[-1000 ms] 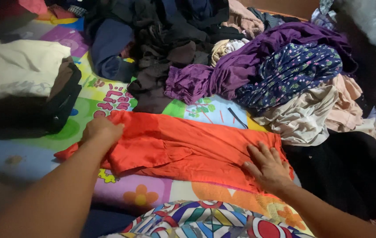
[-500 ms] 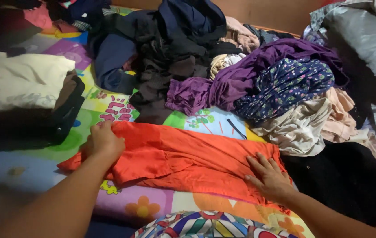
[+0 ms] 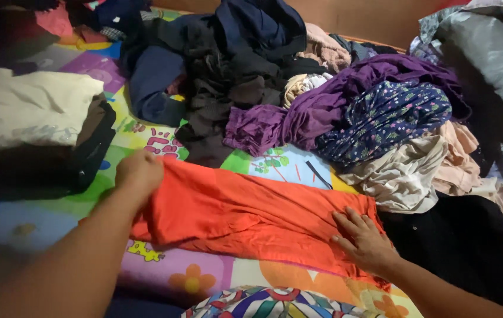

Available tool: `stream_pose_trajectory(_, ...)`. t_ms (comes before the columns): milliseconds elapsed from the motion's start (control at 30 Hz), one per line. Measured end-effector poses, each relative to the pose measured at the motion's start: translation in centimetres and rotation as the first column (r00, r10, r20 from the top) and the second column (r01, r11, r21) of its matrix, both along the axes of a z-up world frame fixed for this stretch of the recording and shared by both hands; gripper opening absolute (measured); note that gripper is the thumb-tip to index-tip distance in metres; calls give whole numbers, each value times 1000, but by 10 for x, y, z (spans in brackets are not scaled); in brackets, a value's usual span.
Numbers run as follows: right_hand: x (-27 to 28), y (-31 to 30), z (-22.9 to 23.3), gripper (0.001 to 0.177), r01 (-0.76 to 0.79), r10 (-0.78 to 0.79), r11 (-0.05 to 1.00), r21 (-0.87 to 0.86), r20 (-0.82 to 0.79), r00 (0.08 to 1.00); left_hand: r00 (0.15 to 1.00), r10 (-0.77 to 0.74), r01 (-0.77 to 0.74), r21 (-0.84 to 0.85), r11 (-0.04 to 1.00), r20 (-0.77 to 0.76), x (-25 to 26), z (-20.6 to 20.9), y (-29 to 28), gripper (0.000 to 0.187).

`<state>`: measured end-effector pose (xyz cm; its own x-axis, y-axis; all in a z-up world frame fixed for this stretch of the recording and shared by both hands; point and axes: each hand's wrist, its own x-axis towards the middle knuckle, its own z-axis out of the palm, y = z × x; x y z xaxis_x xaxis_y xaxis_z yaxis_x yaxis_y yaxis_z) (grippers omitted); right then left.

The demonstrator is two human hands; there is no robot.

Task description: Fold various pieces of clothing including shirts and shorts on a bed.

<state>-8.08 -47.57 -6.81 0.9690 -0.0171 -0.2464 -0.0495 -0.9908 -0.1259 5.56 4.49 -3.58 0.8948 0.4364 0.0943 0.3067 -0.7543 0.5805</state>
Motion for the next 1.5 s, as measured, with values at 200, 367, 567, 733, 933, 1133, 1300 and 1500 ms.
stream_pose_trajectory(200, -5, 14, 3, 74, 79, -79, 997, 6, 19, 997, 990, 144, -130, -455, 881, -3, -17, 56, -23, 30)
stream_pose_trajectory(367, -14, 33, 13, 74, 91, -80, 991, -97, 110, 991, 997, 72, -73, -29, 997, -28, -45, 38, -45, 70)
stream_pose_trajectory(567, -18, 33, -4, 75, -77, 113, 985, -153, 244, 963, 970, -228, 240, 207, 949, -79, -84, 12, -53, 68)
stream_pose_trajectory(733, -22, 18, -8, 74, -59, 78, 994, -89, 228, 970, 966, -219, 235, 118, 965, -135, -80, 12, -8, 53)
stream_pose_trajectory(933, -6, 27, 6, 57, 26, 17, 992, -122, 340, 940, 971, -236, 240, 271, 932, -48, -73, 30, -30, 43)
stream_pose_trajectory(1133, 8, 32, -3, 64, -196, 209, 976, -96, 158, 965, 815, -537, 579, 338, 742, -216, -76, 7, -79, 47)
stream_pose_trajectory(1300, 5, 17, -5, 72, -70, 88, 988, -136, 132, 987, 902, -214, 387, 480, 787, -376, -71, 17, -42, 62)
stream_pose_trajectory(1500, 9, 25, -5, 69, -33, 49, 992, -124, 134, 990, 956, 65, 55, 394, 917, -285, -66, 10, 2, 87)
